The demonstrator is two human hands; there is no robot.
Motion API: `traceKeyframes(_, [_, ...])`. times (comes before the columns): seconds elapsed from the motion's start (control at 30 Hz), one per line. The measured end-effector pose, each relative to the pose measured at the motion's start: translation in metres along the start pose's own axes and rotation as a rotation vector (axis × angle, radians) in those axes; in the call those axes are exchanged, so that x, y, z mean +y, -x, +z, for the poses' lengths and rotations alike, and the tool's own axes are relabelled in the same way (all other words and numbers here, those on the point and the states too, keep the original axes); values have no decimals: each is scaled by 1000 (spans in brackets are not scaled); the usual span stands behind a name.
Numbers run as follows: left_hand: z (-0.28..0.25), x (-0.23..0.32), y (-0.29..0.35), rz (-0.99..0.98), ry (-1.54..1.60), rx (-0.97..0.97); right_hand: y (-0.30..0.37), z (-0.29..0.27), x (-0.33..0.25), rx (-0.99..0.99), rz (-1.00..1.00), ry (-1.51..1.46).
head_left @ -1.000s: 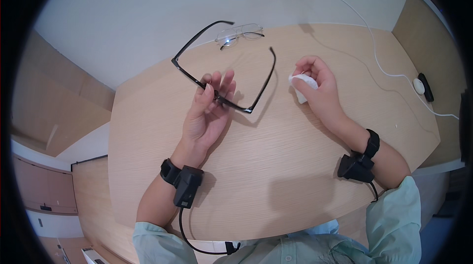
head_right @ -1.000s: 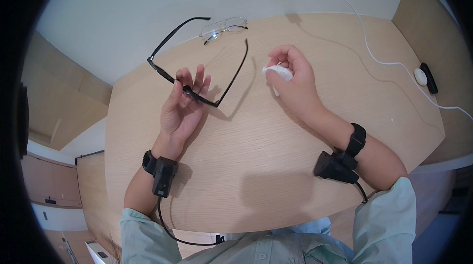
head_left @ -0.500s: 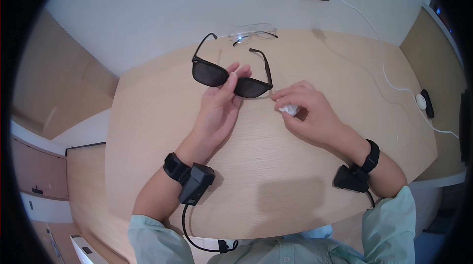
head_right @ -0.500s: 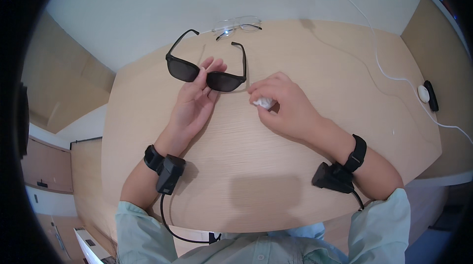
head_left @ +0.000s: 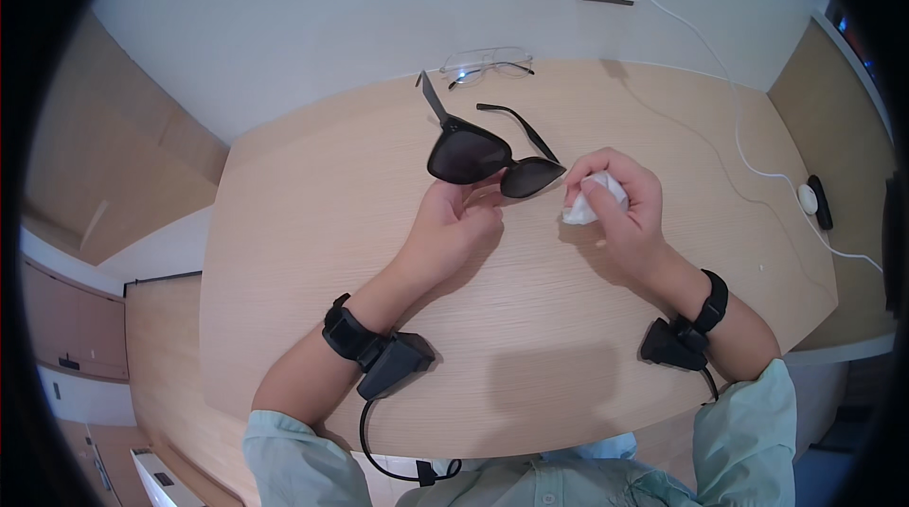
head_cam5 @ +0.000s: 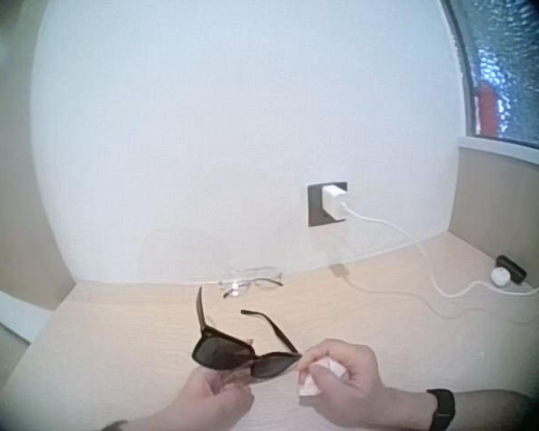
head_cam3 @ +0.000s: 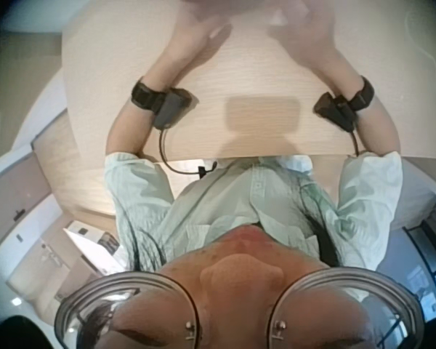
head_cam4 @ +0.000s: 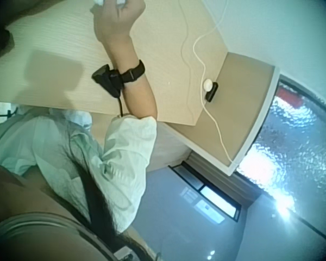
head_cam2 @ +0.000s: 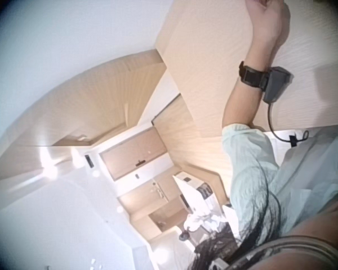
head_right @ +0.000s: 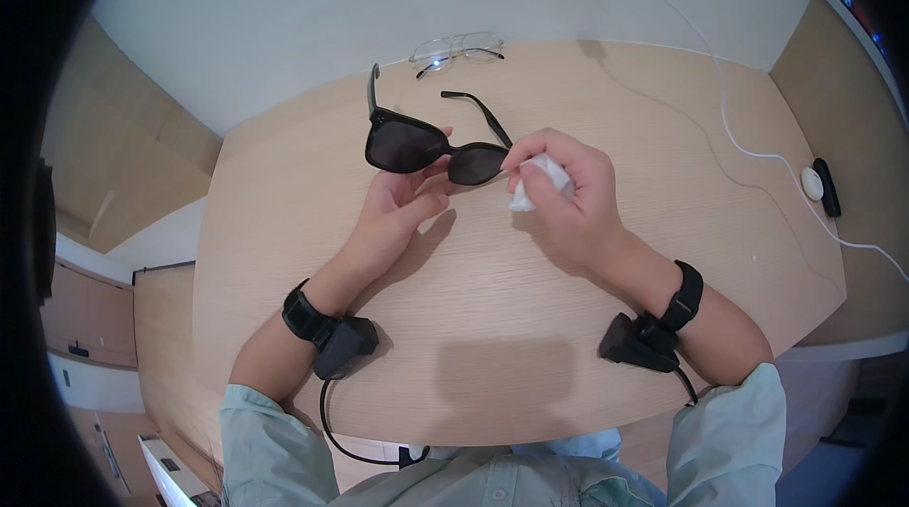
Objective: The person wipes the lenses and frame of a pair of sunglasses with a cloth while sitting at a desk.
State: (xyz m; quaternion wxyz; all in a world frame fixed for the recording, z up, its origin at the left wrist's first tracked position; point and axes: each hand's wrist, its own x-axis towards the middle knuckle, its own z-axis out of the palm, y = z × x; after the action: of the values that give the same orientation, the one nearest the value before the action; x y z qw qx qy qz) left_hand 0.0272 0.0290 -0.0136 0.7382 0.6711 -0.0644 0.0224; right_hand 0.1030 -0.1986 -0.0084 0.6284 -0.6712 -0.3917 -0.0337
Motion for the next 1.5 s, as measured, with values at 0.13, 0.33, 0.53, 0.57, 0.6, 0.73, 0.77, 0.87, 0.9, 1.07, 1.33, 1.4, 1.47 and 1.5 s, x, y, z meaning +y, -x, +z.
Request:
traceKeyframes(0.13, [-4,2,3,-46,91,-27,0,4,-11,-15,117,-65])
traceKeyframes(0.33, [2,19,7,-102,328,-208,-3,10,-5,-70,20,257])
traceKeyframes(0.53, [-12,14,-4,-174,684,-69,-7,7,-16,54,281,104])
traceKeyframes(0.57, [-11,13,-5,-174,684,-71,-8,4,-12,91,303,25])
traceKeyframes(0.6, [-10,12,-6,-176,615,95,-8,2,-8,92,304,25])
traceKeyframes(0.73, [-19,7,-10,-55,289,321,-9,-1,0,113,419,-106])
traceKeyframes(0.77, [-20,5,-10,-55,287,323,-9,-1,1,114,391,-94])
traceKeyframes(0.87, [-22,1,-12,-57,182,476,-10,-2,1,182,392,-131])
traceKeyframes(0.9, [-23,4,-10,-39,123,432,-11,-3,2,184,391,-131])
traceKeyframes(1.07, [-27,8,1,34,-181,252,-17,-12,-2,114,515,-91])
traceKeyframes(1.33, [1,8,12,199,-567,170,-12,-5,-1,-93,250,258])
traceKeyframes(1.4, [-1,6,11,203,-562,144,-12,-4,-2,-108,260,332])
traceKeyframes(1.47, [-1,7,12,209,-557,119,-12,-4,-6,-116,270,377])
traceKeyframes(1.5, [0,10,12,212,-559,91,-12,-4,-8,-123,280,426])
